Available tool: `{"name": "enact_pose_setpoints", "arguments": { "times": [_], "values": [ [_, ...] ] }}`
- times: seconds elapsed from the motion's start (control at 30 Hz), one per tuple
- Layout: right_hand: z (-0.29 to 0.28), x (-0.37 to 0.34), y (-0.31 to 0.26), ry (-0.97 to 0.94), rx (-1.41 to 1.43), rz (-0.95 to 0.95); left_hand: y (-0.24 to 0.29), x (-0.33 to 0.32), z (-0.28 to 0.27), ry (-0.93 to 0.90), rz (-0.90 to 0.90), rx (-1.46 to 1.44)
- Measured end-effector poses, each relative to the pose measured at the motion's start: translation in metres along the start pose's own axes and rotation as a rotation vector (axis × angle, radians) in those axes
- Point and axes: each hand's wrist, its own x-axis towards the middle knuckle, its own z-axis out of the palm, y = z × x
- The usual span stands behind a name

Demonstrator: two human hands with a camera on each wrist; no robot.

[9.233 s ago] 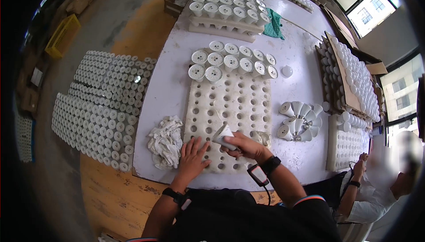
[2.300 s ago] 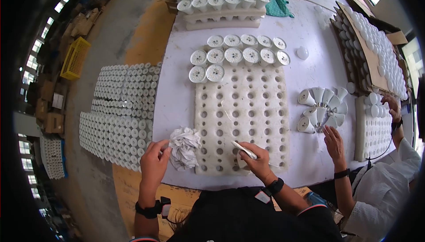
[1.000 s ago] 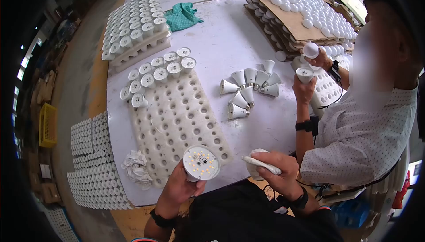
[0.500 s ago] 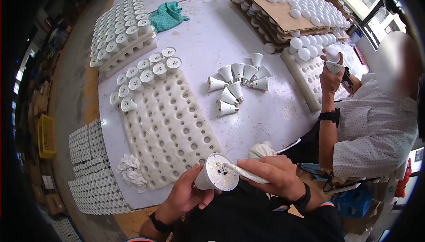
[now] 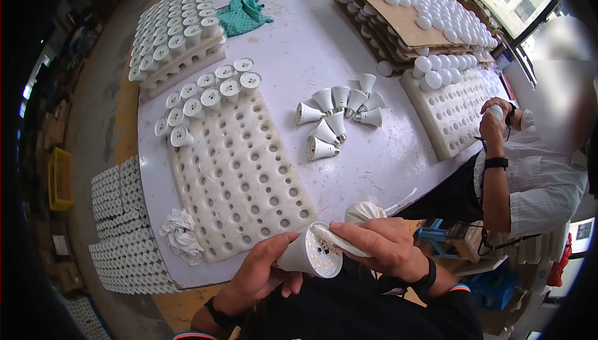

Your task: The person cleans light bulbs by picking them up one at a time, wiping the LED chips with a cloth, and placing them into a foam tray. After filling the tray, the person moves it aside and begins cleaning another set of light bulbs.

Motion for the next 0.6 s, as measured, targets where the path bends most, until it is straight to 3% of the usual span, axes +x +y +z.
{"name": "enact_pose_setpoints", "arguments": {
  "times": [0.33, 0.6],
  "values": [
    [-0.002, 0.002, -0.012, -0.045, -0.048, 0.049, -0.001, -0.004, -0.002, -0.007, 0.014, 0.037],
    [-0.001, -0.003, -0.007, 0.009, -0.121, -0.039, -0.005, -0.006, -0.004, 0.008, 0.076, 0.010]
  ]
}}
